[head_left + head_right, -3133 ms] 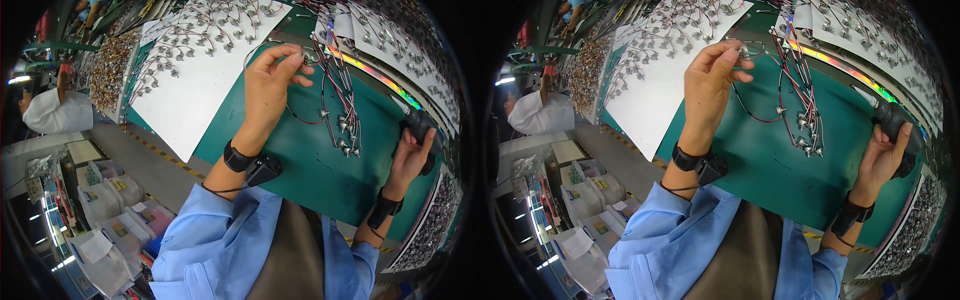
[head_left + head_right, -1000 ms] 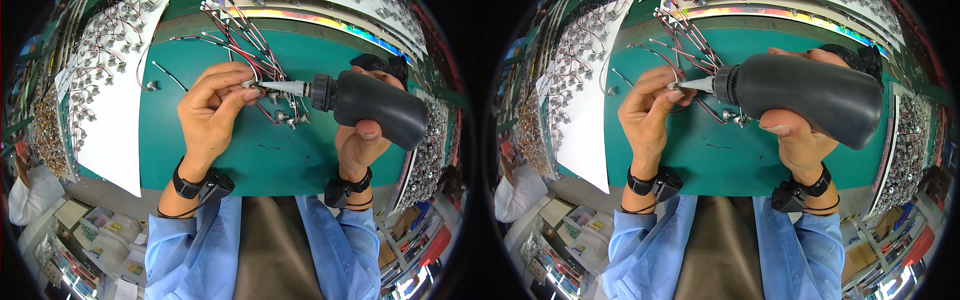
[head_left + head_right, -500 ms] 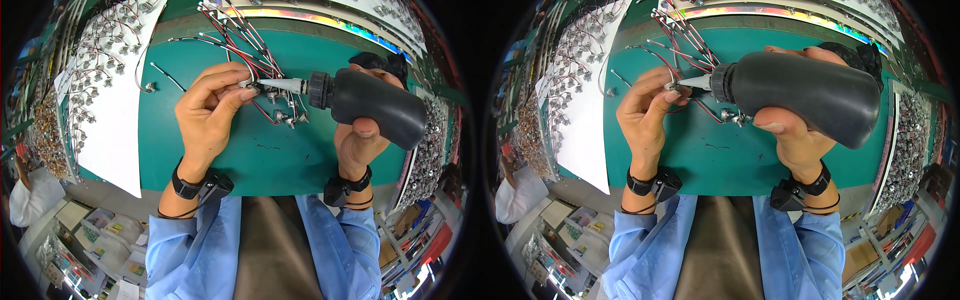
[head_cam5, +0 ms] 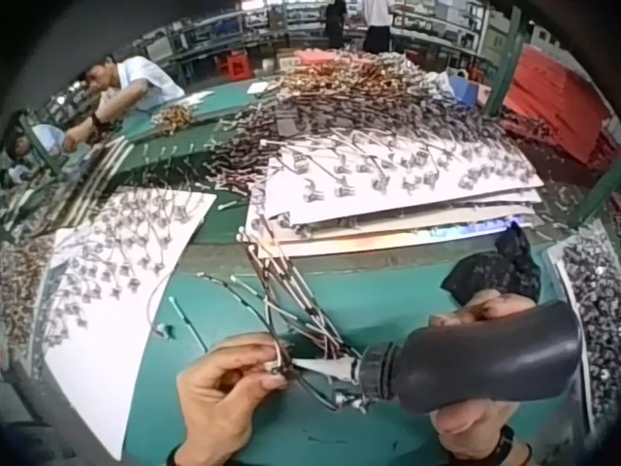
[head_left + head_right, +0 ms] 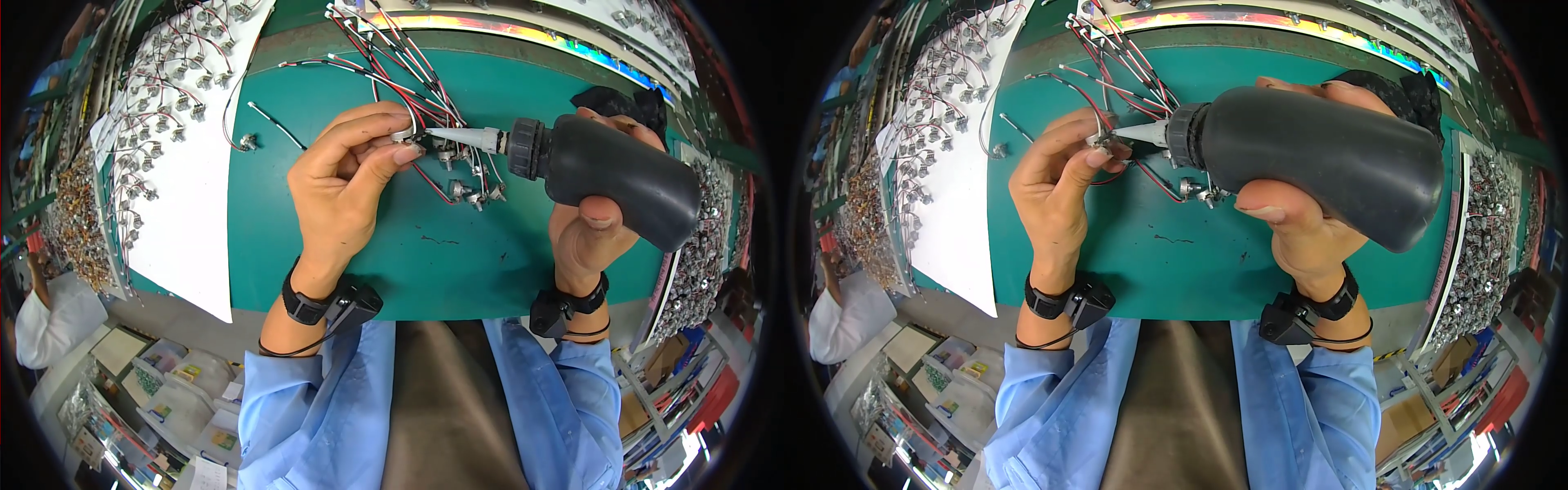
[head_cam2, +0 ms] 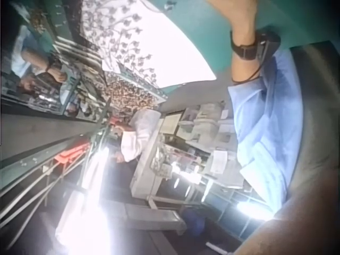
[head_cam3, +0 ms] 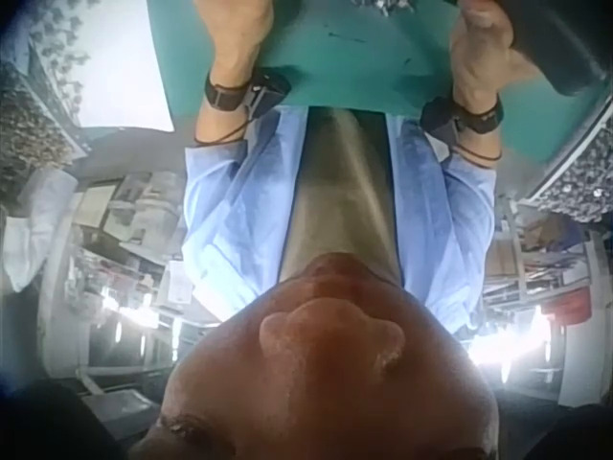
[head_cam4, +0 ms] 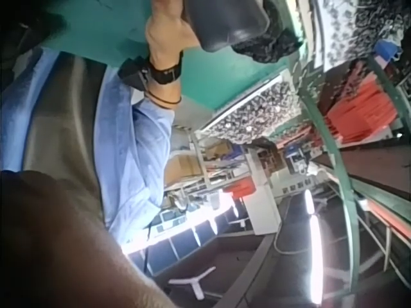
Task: The person picks up a wire assembly from a pile, applies a substance to the component using a squeeze bottle, and places it onto a white sheet, occasionally wiping the bottle tip with a cloth.
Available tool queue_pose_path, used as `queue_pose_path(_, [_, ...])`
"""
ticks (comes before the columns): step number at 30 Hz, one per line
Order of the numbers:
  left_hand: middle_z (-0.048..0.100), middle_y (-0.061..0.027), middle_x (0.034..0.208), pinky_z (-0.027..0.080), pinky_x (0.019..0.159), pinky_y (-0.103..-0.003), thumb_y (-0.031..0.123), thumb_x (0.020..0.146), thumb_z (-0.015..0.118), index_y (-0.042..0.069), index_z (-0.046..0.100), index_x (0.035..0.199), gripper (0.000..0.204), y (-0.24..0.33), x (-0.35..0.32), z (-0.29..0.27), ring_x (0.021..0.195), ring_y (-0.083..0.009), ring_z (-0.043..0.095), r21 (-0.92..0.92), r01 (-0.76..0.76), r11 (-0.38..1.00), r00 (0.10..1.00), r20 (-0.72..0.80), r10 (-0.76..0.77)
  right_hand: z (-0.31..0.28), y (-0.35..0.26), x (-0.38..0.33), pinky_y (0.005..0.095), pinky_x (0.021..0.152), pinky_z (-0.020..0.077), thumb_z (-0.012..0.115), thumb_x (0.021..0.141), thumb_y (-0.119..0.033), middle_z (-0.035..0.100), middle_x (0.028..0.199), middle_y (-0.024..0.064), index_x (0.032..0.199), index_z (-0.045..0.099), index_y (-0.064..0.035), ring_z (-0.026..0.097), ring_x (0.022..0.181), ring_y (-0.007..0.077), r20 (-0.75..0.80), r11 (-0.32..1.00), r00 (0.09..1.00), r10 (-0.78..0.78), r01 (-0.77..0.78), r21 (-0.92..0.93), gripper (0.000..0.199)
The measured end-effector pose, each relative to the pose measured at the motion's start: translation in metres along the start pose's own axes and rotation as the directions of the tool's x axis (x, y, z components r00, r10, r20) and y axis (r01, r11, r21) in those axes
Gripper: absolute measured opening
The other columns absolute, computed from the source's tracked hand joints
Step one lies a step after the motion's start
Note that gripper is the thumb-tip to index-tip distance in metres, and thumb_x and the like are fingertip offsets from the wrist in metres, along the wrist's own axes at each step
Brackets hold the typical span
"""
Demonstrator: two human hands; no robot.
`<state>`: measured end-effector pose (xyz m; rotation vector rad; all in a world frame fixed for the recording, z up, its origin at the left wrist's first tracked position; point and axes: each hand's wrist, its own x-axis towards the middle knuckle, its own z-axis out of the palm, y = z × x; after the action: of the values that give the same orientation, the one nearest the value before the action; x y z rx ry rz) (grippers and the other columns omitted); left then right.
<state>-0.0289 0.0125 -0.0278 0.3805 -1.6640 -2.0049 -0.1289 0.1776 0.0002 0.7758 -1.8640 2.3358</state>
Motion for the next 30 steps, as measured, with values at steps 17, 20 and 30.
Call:
queue_pose_path(17, [0.057, -0.0117, 0.1, 0.047, 0.065, -0.021, -0.005, 0.073, 0.059, -0.004, 0.058, 0.093, 0.02, 0.01, 0.001, -0.008, 0.079, -0.0117, 0.056, -0.107, 0.109, 0.988, 0.993, -0.039, -0.113, -0.019, 0.026, 0.02, 0.0273, 0.072, 0.0456, 0.064, 0.076, -0.018, 0.055, 0.096, 0.0095, 0.107, 0.045, 0.0006, 0.055, 0.084, 0.0176, -0.091, 0.985, 0.982, 0.165, -0.169, -0.04, 0.041])
queue_pose_path(20, [0.059, -0.0107, 0.096, 0.047, 0.064, -0.022, -0.003, 0.072, 0.061, -0.003, 0.059, 0.091, 0.019, 0.02, 0.003, -0.001, 0.078, -0.0131, 0.057, -0.145, 0.05, 0.988, 0.998, -0.031, -0.055, -0.022, 0.03, 0.027, 0.0205, 0.055, 0.0376, 0.056, 0.083, -0.015, 0.053, 0.084, 0.0032, 0.094, 0.05, -0.003, 0.046, 0.065, 0.0076, -0.304, 0.955, 0.909, 0.284, -0.241, 0.172, 0.017])
queue_pose_path(30, [0.059, -0.0115, 0.092, 0.045, 0.064, -0.023, -0.007, 0.07, 0.061, -0.002, 0.059, 0.089, 0.02, 0.154, -0.025, -0.085, 0.078, -0.0157, 0.057, 0.734, -0.439, 0.519, 0.66, -0.129, 0.74, -0.026, 0.023, 0.038, 0.0201, 0.05, 0.0305, 0.052, 0.086, -0.02, 0.042, 0.07, 0.0001, 0.084, 0.049, -0.0022, 0.035, 0.056, 0.0076, -0.216, 0.854, 0.912, 0.349, -0.215, 0.473, 0.018])
